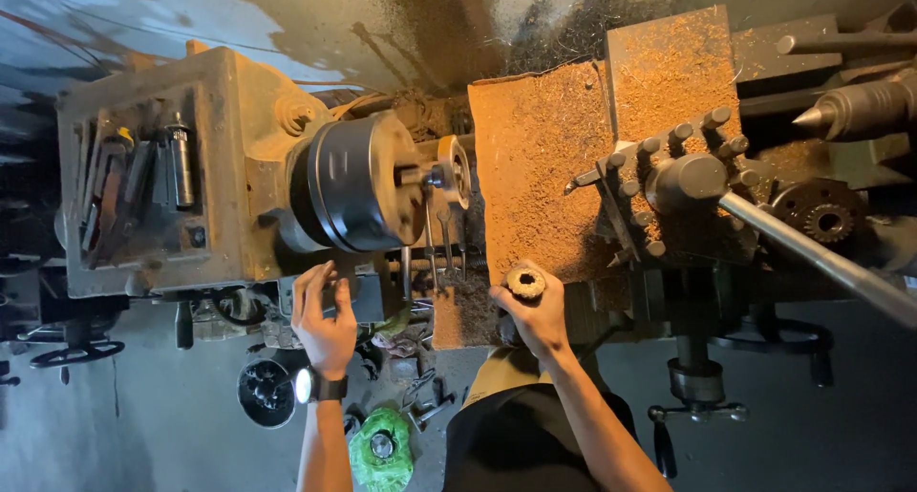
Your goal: The person carries a round metal part across the workshop to a lathe, mounts it in the chuck, and tightens it. They then operate the lathe, turning a cylindrical metal component while holding another part, and work the machine controls as the piece spins.
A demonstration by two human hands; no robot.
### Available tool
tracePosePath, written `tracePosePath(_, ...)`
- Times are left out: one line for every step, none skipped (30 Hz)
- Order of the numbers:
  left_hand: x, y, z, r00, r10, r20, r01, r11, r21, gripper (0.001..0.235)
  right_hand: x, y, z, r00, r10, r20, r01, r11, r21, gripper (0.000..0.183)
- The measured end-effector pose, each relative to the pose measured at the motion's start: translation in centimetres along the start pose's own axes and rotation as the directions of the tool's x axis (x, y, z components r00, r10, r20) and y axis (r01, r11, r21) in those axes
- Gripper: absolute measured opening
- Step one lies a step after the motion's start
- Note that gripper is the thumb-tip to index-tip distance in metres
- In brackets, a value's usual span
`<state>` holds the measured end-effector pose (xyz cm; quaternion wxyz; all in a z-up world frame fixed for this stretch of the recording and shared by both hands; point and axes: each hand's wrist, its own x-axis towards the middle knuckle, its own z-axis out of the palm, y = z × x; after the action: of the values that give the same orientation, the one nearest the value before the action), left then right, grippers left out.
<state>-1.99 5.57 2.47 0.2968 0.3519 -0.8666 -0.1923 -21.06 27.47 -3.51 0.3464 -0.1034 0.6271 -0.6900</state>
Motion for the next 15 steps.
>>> tracePosePath(0.2, 0.3, 0.1, 1.0, 0.002, 0.015, -0.002, 1.0, -0.005, 0.026, 0.0, 0.2, 0.0, 1.0, -0.002, -0.002, 0.002, 1.0, 0.002, 0.018)
tracePosePath(0.4, 0.6, 0.3, 1.0, 0.004, 0.015, -0.003, 1.0, -0.006, 0.026, 0.0, 0.2, 0.0, 1.0, -0.003, -0.002, 0.003, 1.0, 0.002, 0.018)
tracePosePath(0.7, 0.9, 0.4, 1.0, 0.013, 0.015, -0.013, 1.0, -0.025, 0.026, 0.0, 0.3, 0.0, 1.0, 0.002, -0.001, -0.002, 1.0, -0.004, 0.019)
tracePosePath(0.8, 1.1, 0.5, 1.0, 0.021, 0.015, -0.021, 0.999, -0.045, 0.026, 0.0, 0.4, 0.0, 1.0, 0.008, 0.001, -0.008, 1.0, -0.01, 0.019)
tracePosePath(1.0, 1.3, 0.7, 1.0, 0.021, 0.015, -0.021, 0.999, -0.044, 0.026, 0.0, 0.3, 0.1, 1.0, 0.008, 0.001, -0.008, 1.0, -0.01, 0.019)
tracePosePath(1.3, 1.5, 0.9, 0.999, 0.053, 0.008, -0.053, 0.998, -0.028, 0.026, 0.1, 0.2, 0.1, 1.0, 0.012, 0.003, -0.012, 1.0, -0.004, 0.019)
tracePosePath(1.5, 1.6, 1.1, 0.996, 0.085, 0.003, -0.085, 0.996, -0.012, 0.026, 0.1, 0.2, 0.2, 1.0, 0.017, 0.005, -0.017, 1.0, 0.002, 0.019)
tracePosePath(1.6, 1.4, 1.3, 0.996, 0.084, 0.002, -0.084, 0.996, -0.012, 0.026, 0.1, 0.2, 0.2, 1.0, 0.017, 0.005, -0.017, 1.0, 0.002, 0.019)
tracePosePath(1.8, 1.3, 1.6, 0.996, 0.089, 0.019, -0.089, 0.996, 0.001, 0.028, 0.1, 0.3, 0.2, 0.999, 0.039, 0.006, -0.038, 0.999, -0.03, 0.019)
tracePosePath(2.0, 1.1, 1.9, 0.995, 0.095, 0.034, -0.095, 0.995, 0.014, 0.03, 0.2, 0.3, 0.2, 0.998, 0.059, 0.007, -0.059, 0.996, -0.061, 0.019)
tracePosePath(2.8, 0.8, 2.5, 0.995, 0.094, 0.032, -0.095, 0.995, 0.015, 0.03, 0.2, 0.2, 0.3, 0.998, 0.058, 0.008, -0.058, 0.996, -0.062, 0.019)
tracePosePath(3.6, 0.6, 3.0, 0.98, 0.19, 0.062, -0.194, 0.978, 0.076, 0.044, 0.1, 0.1, 0.3, 0.999, 0.034, 0.013, -0.033, 0.999, -0.037, 0.02)
tracePosePath(4.3, 0.3, 3.5, 0.955, 0.281, 0.098, -0.293, 0.947, 0.135, 0.06, 0.1, 0.1, 0.3, 1.0, 0.009, 0.017, -0.009, 1.0, -0.012, 0.02)
tracePosePath(5.3, 1.0, 4.1, 0.956, 0.277, 0.097, -0.288, 0.948, 0.136, 0.06, 0.1, 0.0, 0.4, 1.0, 0.012, 0.021, -0.011, 1.0, -0.015, 0.02)
tracePosePath(6.4, 1.7, 4.7, 0.945, 0.268, 0.187, -0.303, 0.933, 0.194, 0.083, 0.1, -0.1, 0.4, 1.0, 0.02, 0.02, -0.02, 1.0, -0.004, 0.02)
